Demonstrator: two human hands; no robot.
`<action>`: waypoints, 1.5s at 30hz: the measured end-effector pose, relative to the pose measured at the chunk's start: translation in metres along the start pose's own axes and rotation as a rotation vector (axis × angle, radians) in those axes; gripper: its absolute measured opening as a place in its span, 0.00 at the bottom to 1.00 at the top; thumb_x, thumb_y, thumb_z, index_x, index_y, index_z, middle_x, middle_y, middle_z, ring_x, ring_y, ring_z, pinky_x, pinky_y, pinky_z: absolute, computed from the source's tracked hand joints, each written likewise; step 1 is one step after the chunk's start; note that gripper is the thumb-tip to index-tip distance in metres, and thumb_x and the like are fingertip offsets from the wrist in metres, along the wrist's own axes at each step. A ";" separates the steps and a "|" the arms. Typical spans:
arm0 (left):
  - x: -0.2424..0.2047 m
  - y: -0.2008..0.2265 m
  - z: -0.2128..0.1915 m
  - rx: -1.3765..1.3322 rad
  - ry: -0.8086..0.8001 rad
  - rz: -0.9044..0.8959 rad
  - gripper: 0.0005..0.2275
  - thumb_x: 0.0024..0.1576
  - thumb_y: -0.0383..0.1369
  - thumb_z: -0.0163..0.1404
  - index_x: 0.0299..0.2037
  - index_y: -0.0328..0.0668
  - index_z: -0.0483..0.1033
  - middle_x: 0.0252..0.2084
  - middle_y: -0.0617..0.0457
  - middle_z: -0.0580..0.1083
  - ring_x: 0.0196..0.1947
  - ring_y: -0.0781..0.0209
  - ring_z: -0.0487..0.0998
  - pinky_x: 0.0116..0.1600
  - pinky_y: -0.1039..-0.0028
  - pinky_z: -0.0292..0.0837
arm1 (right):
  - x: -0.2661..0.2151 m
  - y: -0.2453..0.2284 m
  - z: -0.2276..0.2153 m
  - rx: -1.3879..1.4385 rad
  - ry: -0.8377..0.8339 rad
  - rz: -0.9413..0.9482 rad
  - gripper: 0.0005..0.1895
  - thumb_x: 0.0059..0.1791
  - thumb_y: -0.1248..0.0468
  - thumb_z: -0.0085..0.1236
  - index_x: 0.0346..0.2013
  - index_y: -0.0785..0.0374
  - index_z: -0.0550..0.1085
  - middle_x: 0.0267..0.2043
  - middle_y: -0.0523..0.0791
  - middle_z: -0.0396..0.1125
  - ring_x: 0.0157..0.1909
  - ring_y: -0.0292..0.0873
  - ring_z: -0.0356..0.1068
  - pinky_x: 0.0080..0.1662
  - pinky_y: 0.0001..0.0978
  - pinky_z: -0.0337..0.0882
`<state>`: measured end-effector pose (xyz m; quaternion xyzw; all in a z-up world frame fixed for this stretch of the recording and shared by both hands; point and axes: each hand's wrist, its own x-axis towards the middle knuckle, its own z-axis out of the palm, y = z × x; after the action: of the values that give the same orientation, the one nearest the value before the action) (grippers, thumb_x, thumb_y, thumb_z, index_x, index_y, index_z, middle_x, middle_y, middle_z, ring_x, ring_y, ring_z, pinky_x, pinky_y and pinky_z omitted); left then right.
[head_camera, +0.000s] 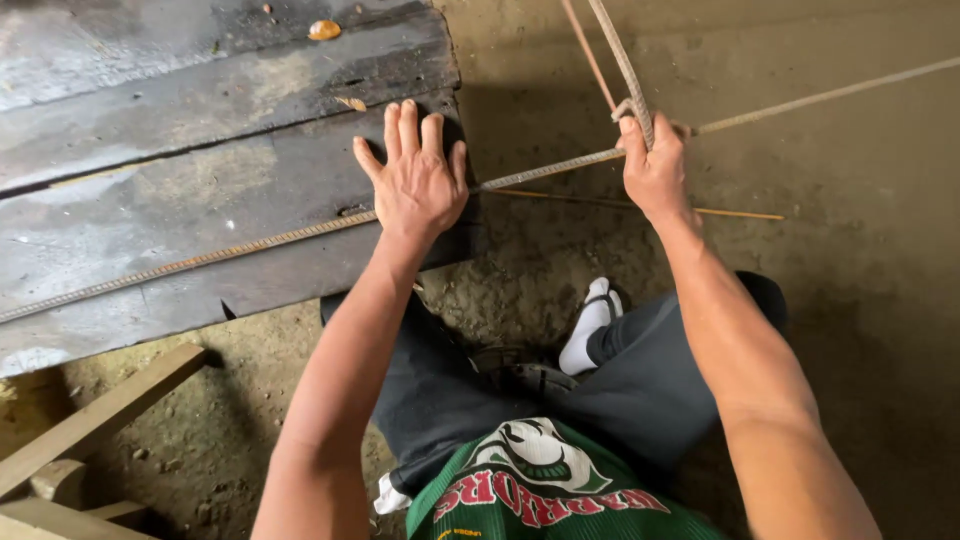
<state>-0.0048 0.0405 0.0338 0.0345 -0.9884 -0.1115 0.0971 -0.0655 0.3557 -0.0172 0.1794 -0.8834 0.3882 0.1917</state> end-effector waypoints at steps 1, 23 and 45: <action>0.001 0.000 0.000 0.053 0.054 0.044 0.17 0.65 0.47 0.39 0.57 0.47 0.67 0.70 0.42 0.63 0.72 0.45 0.58 0.63 0.30 0.49 | 0.004 -0.007 -0.005 0.117 -0.025 0.065 0.13 0.63 0.60 0.44 0.41 0.66 0.70 0.32 0.44 0.74 0.37 0.47 0.73 0.49 0.42 0.70; -0.003 -0.003 0.000 0.037 0.077 0.048 0.18 0.64 0.46 0.43 0.59 0.46 0.66 0.69 0.44 0.63 0.71 0.46 0.58 0.63 0.33 0.50 | -0.220 -0.186 -0.024 0.881 0.013 0.423 0.21 0.59 0.50 0.40 0.28 0.59 0.56 0.22 0.39 0.44 0.20 0.33 0.43 0.23 0.29 0.47; -0.004 -0.024 0.012 -0.105 -0.054 0.428 0.24 0.69 0.60 0.32 0.57 0.62 0.79 0.74 0.38 0.55 0.75 0.39 0.43 0.62 0.21 0.39 | -0.247 -0.184 -0.029 0.476 -0.073 0.345 0.19 0.59 0.52 0.37 0.31 0.61 0.62 0.22 0.44 0.59 0.21 0.38 0.59 0.27 0.31 0.63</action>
<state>-0.0023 0.0197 0.0165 -0.1840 -0.9683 -0.1405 0.0936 0.2388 0.3027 -0.0033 0.0801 -0.7912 0.6047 0.0437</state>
